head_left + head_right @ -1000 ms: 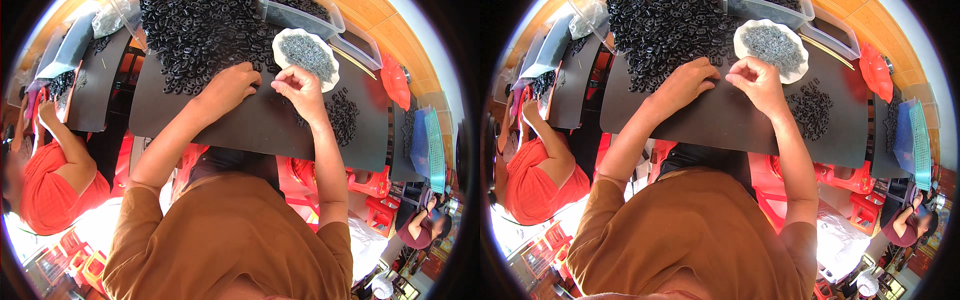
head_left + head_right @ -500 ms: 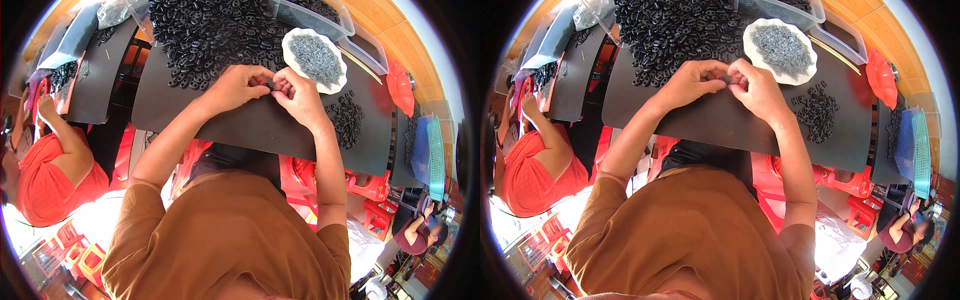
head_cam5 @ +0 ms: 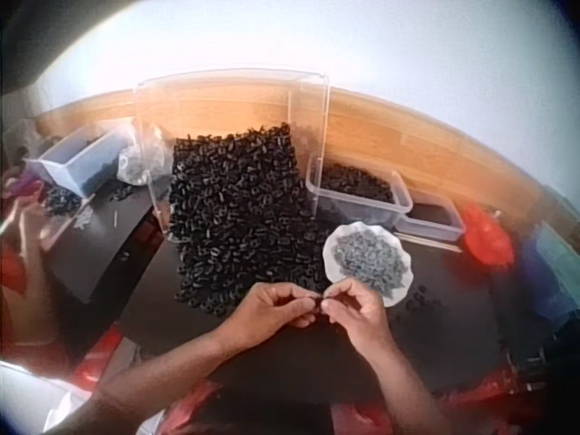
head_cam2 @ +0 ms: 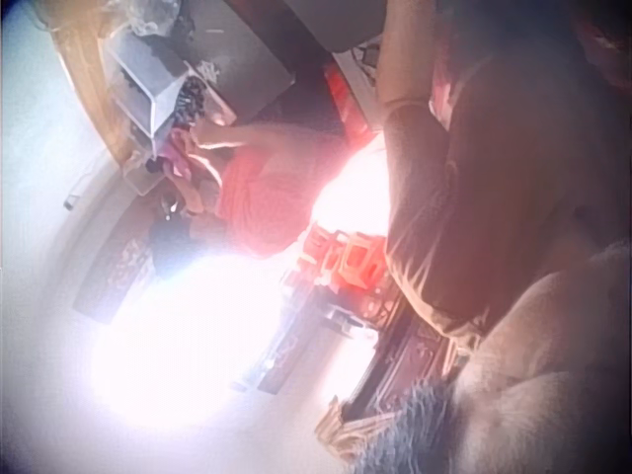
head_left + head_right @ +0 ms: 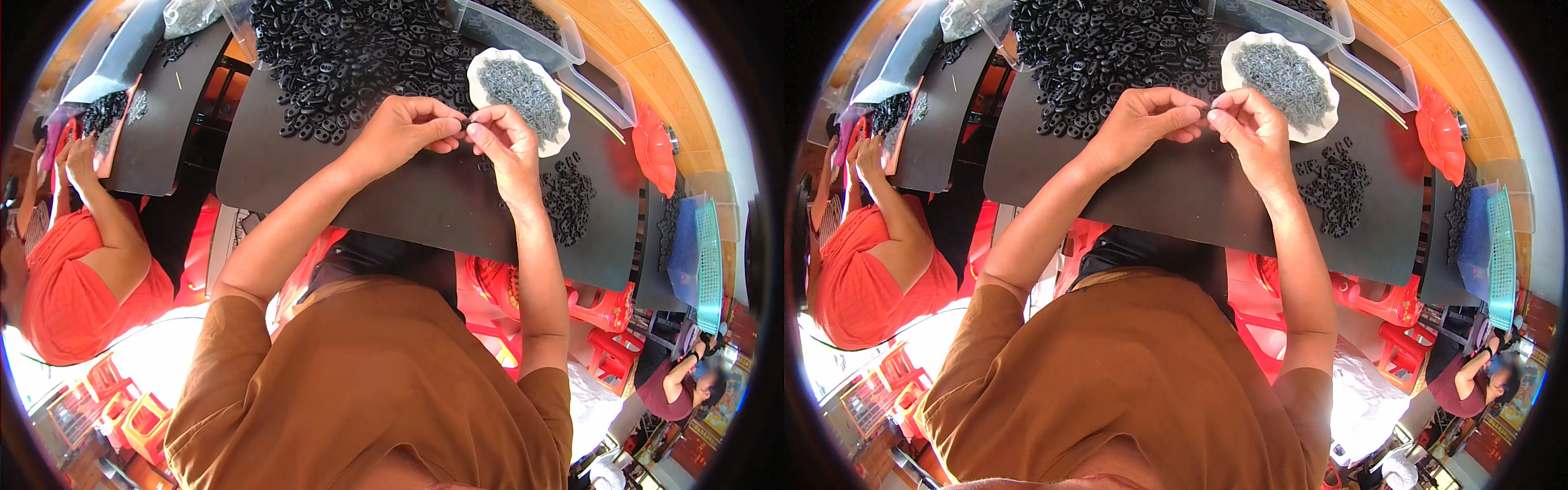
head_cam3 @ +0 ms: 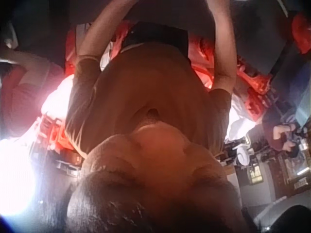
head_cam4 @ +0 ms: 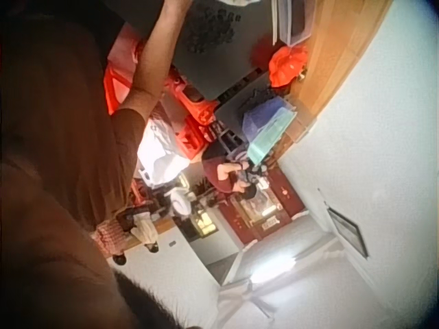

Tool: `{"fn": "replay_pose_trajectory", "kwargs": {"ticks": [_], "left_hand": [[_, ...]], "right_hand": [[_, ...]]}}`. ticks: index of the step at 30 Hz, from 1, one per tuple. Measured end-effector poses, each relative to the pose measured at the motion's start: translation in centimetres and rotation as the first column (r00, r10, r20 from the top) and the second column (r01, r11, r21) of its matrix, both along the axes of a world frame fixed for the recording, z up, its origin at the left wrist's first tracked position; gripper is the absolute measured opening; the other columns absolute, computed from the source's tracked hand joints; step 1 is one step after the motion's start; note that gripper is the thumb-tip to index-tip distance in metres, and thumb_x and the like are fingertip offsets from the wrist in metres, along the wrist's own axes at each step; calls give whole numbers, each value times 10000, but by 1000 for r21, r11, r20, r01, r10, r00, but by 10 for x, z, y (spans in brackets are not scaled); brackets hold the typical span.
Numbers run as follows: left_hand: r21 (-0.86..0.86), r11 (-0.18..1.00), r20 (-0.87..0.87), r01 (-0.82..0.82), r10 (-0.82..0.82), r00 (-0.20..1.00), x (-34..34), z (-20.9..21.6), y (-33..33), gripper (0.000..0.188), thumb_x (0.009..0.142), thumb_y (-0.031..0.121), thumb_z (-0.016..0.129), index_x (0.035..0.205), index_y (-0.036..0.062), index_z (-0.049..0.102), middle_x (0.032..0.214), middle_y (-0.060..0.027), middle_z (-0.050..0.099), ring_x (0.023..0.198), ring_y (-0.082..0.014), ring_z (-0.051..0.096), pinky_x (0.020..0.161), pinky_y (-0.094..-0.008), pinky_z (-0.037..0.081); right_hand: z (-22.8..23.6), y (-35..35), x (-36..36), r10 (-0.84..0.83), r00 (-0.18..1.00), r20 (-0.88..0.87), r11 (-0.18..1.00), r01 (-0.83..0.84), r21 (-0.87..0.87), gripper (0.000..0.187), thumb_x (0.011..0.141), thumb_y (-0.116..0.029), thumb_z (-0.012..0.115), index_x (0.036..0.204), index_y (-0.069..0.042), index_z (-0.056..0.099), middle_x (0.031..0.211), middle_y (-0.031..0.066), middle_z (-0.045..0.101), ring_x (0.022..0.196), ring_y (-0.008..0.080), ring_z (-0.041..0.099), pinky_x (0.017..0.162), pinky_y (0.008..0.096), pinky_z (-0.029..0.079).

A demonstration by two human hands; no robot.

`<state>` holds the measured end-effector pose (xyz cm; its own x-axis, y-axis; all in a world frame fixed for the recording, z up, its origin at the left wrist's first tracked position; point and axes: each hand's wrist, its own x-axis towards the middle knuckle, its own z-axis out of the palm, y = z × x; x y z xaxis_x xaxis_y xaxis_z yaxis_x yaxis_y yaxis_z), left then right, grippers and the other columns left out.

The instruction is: The person assembles small black plastic hair clips by inserting metal pins into them. They pick up a clip and a pin, insert the pin, and place the finished clip on the table. This process is repeated continuously throughout the video.

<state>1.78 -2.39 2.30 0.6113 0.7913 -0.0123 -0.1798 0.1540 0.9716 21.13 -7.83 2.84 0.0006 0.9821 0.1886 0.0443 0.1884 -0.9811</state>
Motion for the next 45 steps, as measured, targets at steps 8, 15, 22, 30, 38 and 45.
{"fn": "replay_pose_trajectory", "kwargs": {"ticks": [8,15,22,30,38,45], "left_hand": [[-81,994,52,-76,80,995,-1,-12,4,169,969,138,655,1093,33,701,1010,-15,677,853,-72,644,802,-224,556],[187,976,-162,-111,142,977,1,-8,0,149,935,74,663,1065,19,710,925,-27,711,815,-87,666,757,-232,544],[610,786,-340,95,151,928,-3,0,3,130,865,41,685,983,7,728,882,-106,733,789,-167,707,734,-289,554],[875,484,-180,-18,361,915,7,-4,31,171,820,20,694,989,19,722,928,-131,703,806,-319,685,745,-364,555],[893,284,-440,350,380,814,13,-3,53,196,814,25,696,1007,55,709,1035,-82,648,1028,-278,597,871,-390,512],[842,345,-529,414,377,761,8,0,54,133,807,14,699,937,41,685,976,-87,625,1007,-293,589,870,-401,507]], "right_hand": [[2,1,8,119,985,-125,993,-119,12,45,925,-14,642,943,-19,601,1022,111,675,853,161,688,724,266,551],[2,0,8,60,991,-117,997,-66,-48,61,928,-32,653,968,-14,611,981,86,666,831,155,687,722,267,561],[3,4,18,-44,996,-74,999,44,-4,74,925,-30,657,984,-17,615,915,54,665,779,125,666,690,243,534],[1,4,22,-162,986,-46,982,166,90,75,919,-23,663,978,-19,617,873,49,674,738,107,651,662,235,524],[-4,3,12,-150,987,51,982,143,122,84,900,20,666,956,-14,615,857,17,646,718,75,620,642,214,509],[-2,0,9,-114,992,62,991,109,77,77,903,16,665,958,-9,616,847,13,643,715,76,623,636,212,508]]}}
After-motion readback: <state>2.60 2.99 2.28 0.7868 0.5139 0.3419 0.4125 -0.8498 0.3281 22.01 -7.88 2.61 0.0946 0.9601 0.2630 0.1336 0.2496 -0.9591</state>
